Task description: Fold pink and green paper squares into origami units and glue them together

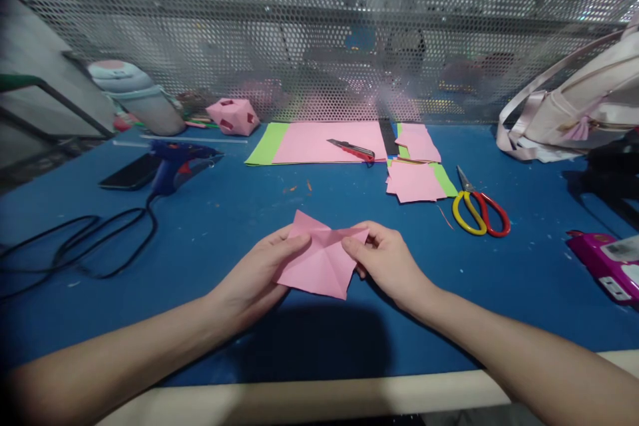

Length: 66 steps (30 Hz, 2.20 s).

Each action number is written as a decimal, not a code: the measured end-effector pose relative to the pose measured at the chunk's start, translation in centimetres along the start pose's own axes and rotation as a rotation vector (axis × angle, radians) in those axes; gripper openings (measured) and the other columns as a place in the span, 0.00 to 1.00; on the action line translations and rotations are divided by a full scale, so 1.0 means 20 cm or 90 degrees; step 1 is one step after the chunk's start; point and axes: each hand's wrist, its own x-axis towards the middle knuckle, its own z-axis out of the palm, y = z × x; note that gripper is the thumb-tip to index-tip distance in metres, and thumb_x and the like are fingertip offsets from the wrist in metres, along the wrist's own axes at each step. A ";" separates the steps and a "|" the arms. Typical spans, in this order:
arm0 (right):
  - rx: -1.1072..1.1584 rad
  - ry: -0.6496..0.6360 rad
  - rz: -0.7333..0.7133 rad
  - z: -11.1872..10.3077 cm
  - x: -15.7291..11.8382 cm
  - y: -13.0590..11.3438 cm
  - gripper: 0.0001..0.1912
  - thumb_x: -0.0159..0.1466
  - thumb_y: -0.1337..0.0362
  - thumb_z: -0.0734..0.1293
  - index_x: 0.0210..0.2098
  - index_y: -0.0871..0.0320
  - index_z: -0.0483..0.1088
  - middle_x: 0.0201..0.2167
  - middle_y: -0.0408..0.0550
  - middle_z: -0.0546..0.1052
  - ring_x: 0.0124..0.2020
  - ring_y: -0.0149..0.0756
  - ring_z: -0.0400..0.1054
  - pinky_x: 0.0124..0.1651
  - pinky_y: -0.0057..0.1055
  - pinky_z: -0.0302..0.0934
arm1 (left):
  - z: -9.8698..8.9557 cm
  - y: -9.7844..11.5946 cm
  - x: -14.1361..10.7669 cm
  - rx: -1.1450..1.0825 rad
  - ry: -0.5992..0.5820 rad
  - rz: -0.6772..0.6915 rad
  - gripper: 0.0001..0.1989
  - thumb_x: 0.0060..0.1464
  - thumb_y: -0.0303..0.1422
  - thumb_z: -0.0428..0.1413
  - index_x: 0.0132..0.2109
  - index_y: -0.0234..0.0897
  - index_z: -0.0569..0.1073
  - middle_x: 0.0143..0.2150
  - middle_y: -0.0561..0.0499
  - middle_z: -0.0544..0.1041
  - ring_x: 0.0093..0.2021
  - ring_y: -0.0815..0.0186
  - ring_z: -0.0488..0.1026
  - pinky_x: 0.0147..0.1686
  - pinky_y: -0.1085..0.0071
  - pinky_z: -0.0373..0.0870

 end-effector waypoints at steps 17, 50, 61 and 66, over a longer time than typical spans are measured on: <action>-0.106 0.083 -0.107 0.00 -0.02 -0.03 0.09 0.58 0.59 0.68 0.32 0.57 0.66 0.26 0.40 0.70 0.26 0.27 0.62 0.28 0.25 0.57 | 0.00 -0.02 -0.02 0.100 -0.005 -0.015 0.08 0.51 0.35 0.59 0.36 0.34 0.75 0.32 0.51 0.75 0.30 0.70 0.70 0.30 0.76 0.63; -0.247 0.016 -0.234 0.02 -0.08 -0.08 0.09 0.61 0.63 0.66 0.26 0.59 0.71 0.24 0.41 0.72 0.26 0.26 0.64 0.30 0.25 0.57 | 0.04 -0.01 -0.08 0.416 -0.066 0.019 0.13 0.55 0.39 0.54 0.32 0.33 0.75 0.30 0.53 0.73 0.32 0.69 0.66 0.31 0.76 0.60; -0.354 0.038 -0.303 0.03 -0.07 -0.07 0.04 0.60 0.68 0.66 0.28 0.60 0.71 0.24 0.42 0.70 0.26 0.26 0.63 0.30 0.26 0.57 | 0.04 0.00 -0.06 0.490 0.013 0.059 0.13 0.54 0.38 0.53 0.35 0.33 0.76 0.30 0.51 0.74 0.31 0.68 0.67 0.30 0.75 0.62; -0.373 0.030 -0.327 0.03 -0.07 -0.07 0.03 0.59 0.68 0.66 0.29 0.60 0.71 0.24 0.42 0.70 0.25 0.27 0.63 0.28 0.26 0.57 | 0.04 0.00 -0.07 0.508 0.014 0.071 0.13 0.52 0.39 0.54 0.33 0.34 0.76 0.29 0.51 0.75 0.30 0.67 0.68 0.28 0.75 0.62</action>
